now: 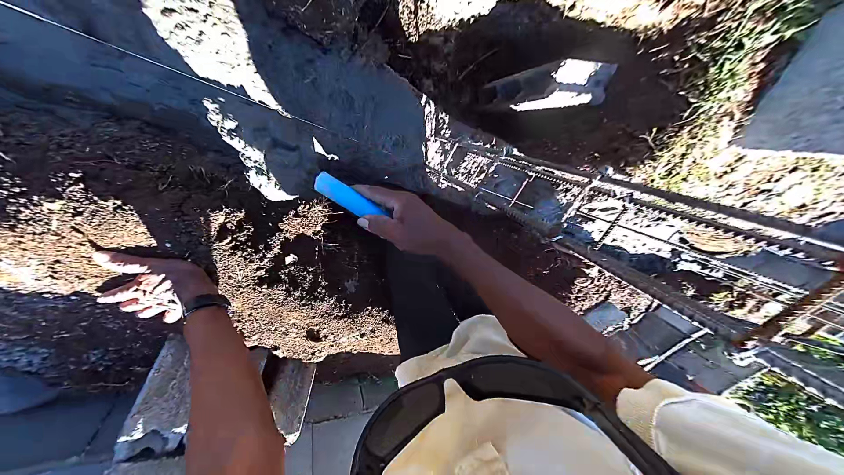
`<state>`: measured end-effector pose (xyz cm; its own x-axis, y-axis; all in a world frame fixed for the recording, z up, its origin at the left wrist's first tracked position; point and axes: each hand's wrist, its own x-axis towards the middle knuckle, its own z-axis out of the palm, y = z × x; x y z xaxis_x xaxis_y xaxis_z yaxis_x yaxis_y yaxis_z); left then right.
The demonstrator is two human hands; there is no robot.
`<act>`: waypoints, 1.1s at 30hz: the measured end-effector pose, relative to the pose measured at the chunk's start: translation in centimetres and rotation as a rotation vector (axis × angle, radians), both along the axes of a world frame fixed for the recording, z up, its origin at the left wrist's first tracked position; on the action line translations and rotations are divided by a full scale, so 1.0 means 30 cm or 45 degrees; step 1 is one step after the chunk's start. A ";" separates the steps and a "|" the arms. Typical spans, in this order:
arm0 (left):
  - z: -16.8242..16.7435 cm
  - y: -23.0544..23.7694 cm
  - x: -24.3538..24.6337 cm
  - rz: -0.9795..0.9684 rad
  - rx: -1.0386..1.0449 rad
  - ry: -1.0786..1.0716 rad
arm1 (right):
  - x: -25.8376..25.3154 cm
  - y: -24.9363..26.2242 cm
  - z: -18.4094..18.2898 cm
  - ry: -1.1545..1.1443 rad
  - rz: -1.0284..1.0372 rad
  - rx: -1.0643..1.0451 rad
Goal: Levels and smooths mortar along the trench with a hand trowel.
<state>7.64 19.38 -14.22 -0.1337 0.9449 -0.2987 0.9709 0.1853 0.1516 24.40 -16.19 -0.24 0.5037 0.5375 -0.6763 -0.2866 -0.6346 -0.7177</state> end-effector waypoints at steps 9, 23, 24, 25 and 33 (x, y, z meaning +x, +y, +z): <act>-0.029 0.006 -0.011 -0.046 0.061 0.058 | -0.170 -0.515 0.018 0.050 -0.019 -0.308; -0.037 -0.006 -0.038 -0.040 -0.052 -0.175 | -0.280 -1.020 -0.004 0.207 -0.155 -0.675; -0.032 -0.011 -0.037 -0.033 -0.057 -0.204 | -0.291 -1.034 -0.015 0.221 -0.159 -0.696; -0.028 -0.016 -0.036 -0.034 -0.069 -0.224 | -0.302 -1.044 -0.024 0.222 -0.172 -0.698; -0.009 -0.012 -0.006 -0.053 0.088 -0.015 | -0.346 -1.031 -0.083 0.102 -0.166 -0.584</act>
